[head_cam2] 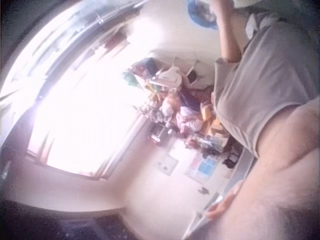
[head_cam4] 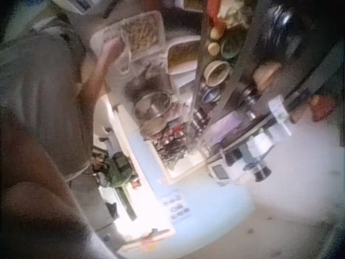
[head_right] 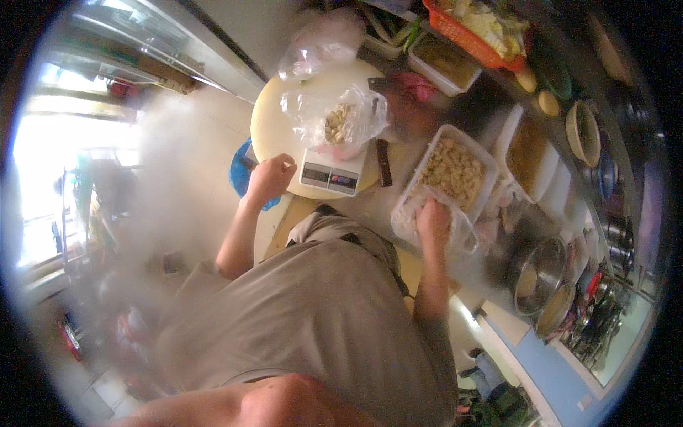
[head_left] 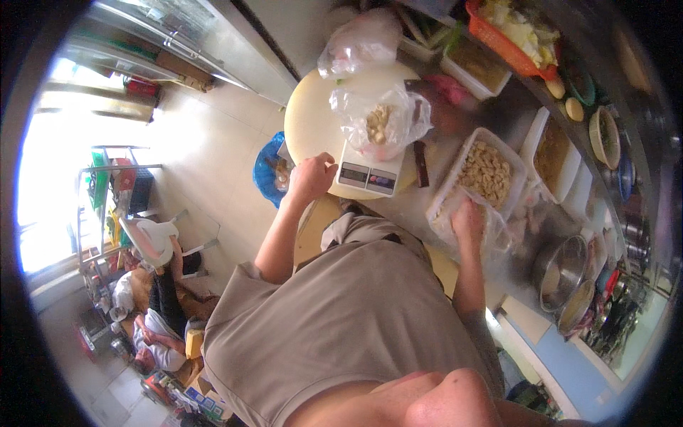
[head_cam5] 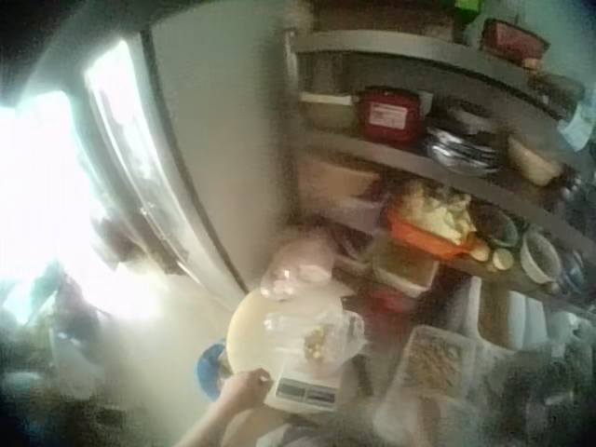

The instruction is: The person portions a light-colored chopped food from a large container into small plastic bags using a digital scale. They repeatedly scoop the food, place it in a bag on the scale, adjust the amount, and set the filled bags aside.

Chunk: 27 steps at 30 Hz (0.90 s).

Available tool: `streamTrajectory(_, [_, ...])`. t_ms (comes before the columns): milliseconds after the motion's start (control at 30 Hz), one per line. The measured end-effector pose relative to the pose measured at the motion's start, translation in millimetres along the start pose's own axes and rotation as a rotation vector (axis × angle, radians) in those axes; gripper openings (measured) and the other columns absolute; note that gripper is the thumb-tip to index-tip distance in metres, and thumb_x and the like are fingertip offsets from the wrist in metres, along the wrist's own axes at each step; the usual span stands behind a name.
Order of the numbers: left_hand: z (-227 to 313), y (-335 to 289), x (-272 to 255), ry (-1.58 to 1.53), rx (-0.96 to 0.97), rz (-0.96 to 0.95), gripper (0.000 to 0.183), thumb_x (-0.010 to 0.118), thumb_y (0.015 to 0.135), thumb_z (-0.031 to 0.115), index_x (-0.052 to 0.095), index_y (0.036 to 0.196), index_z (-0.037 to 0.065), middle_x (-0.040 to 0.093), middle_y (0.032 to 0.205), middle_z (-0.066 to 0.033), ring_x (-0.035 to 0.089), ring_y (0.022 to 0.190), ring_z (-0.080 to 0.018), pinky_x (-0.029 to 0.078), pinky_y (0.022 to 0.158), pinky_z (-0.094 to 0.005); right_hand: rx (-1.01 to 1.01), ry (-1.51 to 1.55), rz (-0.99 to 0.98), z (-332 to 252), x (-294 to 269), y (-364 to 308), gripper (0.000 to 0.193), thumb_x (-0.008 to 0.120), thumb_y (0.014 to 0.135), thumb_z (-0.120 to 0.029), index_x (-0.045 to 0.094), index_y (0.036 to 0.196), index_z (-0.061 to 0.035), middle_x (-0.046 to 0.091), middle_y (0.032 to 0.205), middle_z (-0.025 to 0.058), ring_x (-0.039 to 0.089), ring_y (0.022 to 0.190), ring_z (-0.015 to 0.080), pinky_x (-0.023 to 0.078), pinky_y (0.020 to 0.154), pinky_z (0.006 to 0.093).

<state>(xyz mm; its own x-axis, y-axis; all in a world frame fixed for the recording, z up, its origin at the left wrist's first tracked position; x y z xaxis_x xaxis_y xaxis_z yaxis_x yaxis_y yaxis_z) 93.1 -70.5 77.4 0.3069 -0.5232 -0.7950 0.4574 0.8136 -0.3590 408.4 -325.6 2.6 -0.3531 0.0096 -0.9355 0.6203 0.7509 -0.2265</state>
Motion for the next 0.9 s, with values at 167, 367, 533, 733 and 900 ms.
streamTrajectory(167, [-3,-5,5,-0.030,-0.009,0.005,0.027,0.056,0.086,0.028,0.065,0.101,0.008,0.068,0.084,-0.0167,0.065,0.083,-0.0345,0.051,0.075,-0.0420,0.218,-0.117,-0.108,13,-12,4,0.022,0.062,0.084,-0.017,0.066,0.099,-0.0021,0.066,0.092,0.0199,0.063,0.083,0.0357,0.050,0.072,0.0443])
streamTrajectory(367, [-10,-13,11,0.006,-0.037,-0.052,0.026,0.056,0.087,0.027,0.064,0.104,0.008,0.069,0.088,-0.0154,0.066,0.085,-0.0319,0.051,0.076,-0.0394,-0.299,0.464,0.300,-64,-118,8,0.023,0.065,0.086,-0.016,0.065,0.105,-0.0034,0.066,0.088,0.0135,0.064,0.080,0.0240,0.050,0.073,0.0337])
streamTrajectory(533, [-14,-21,3,-0.043,-0.035,-0.036,0.027,0.057,0.086,0.028,0.064,0.104,0.009,0.069,0.089,-0.0149,0.066,0.087,-0.0324,0.051,0.078,-0.0401,-0.486,0.688,0.178,-190,-141,49,0.030,0.066,0.085,-0.014,0.060,0.112,-0.0026,0.063,0.107,0.0155,0.064,0.090,0.0239,0.049,0.083,0.0333])
streamTrajectory(733, [-46,-29,-7,-0.039,-0.126,-0.008,0.028,0.058,0.086,0.029,0.064,0.104,0.009,0.069,0.088,-0.0145,0.065,0.085,-0.0326,0.051,0.077,-0.0420,-0.237,0.797,0.023,-226,-131,67,0.033,0.069,0.083,-0.013,0.061,0.113,-0.0012,0.064,0.110,0.0119,0.062,0.089,0.0210,0.049,0.083,0.0327])
streamTrajectory(900, [-58,-29,2,-0.010,-0.111,-0.024,0.027,0.057,0.086,0.028,0.064,0.104,0.008,0.067,0.088,-0.0187,0.065,0.085,-0.0351,0.051,0.076,-0.0433,-0.505,0.547,0.265,-211,-161,54,0.024,0.063,0.084,-0.002,0.064,0.108,-0.0022,0.065,0.105,0.0104,0.061,0.094,0.0210,0.048,0.085,0.0319])
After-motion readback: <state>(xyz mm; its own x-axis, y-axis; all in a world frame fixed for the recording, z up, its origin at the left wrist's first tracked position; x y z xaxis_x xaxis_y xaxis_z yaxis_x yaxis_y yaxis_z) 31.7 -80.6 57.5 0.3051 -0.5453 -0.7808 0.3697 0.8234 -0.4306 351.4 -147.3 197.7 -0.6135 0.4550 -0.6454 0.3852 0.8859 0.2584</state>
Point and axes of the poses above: each hand's wrist, its own y-axis towards the middle knuckle, its own x-axis out of the palm, z = x × y, the point moved 5 cm from there along y, towards the middle knuckle
